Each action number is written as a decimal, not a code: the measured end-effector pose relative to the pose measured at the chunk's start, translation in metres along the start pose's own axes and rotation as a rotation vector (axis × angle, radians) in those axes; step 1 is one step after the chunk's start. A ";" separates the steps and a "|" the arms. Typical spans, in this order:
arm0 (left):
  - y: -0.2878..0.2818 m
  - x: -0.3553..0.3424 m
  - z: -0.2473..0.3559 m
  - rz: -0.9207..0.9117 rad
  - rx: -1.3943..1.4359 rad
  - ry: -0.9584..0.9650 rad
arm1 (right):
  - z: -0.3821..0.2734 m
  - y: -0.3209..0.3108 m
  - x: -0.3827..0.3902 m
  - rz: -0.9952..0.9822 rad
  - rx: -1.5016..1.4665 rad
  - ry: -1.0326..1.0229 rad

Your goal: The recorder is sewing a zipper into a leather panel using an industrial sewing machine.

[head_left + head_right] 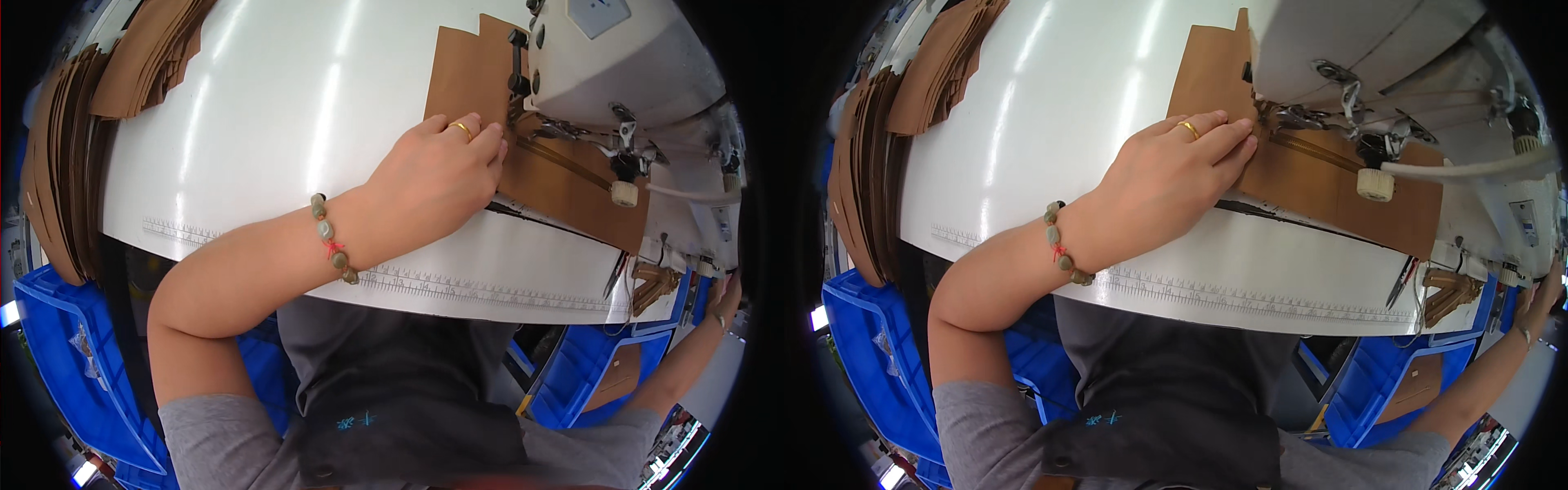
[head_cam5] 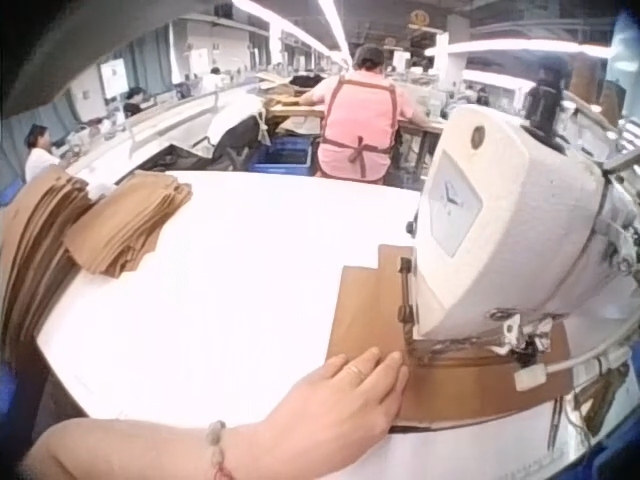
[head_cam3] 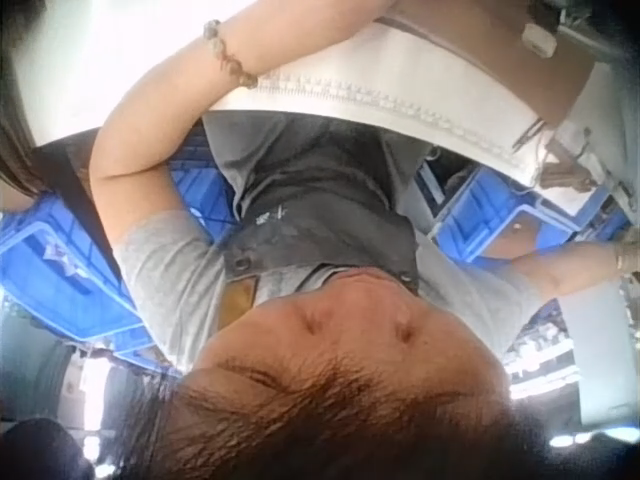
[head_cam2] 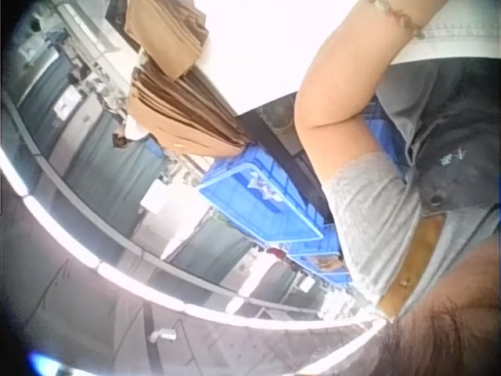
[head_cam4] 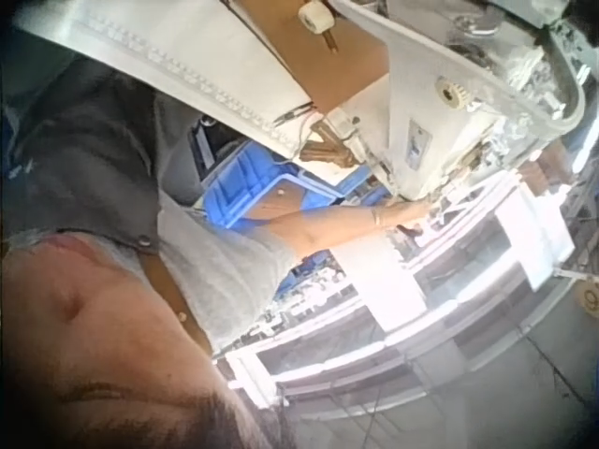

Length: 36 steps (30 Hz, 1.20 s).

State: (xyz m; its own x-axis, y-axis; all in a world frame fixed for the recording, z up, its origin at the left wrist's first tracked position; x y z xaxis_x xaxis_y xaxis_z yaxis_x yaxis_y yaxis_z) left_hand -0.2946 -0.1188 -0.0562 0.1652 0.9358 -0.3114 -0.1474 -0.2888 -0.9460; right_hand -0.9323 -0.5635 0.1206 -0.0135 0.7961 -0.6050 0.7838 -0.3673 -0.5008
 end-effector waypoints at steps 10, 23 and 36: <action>0.005 -0.002 0.001 -0.022 -0.007 -0.012 | 0.078 -0.029 0.039 -0.002 0.181 0.099; 0.009 -0.003 0.000 0.026 -0.073 -0.004 | 0.110 -0.034 0.032 0.026 0.551 -0.073; 0.006 -0.003 0.002 -0.041 -0.074 -0.016 | 0.081 0.007 0.066 0.143 0.121 0.046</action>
State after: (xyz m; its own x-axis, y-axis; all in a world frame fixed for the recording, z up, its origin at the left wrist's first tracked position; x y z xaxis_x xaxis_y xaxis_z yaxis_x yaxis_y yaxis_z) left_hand -0.2974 -0.1227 -0.0604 0.1535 0.9500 -0.2718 -0.0680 -0.2642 -0.9621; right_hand -0.9783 -0.5525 0.0276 0.1231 0.7522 -0.6473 0.6954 -0.5308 -0.4845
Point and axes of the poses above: each hand's wrist, its own x-axis away from the middle knuckle, its own y-axis out of the palm, z = x × y, the point moved 1 cm from there along -x, towards the middle knuckle, and after that the axes turned 9 degrees about -z, right-handed, at the moved point
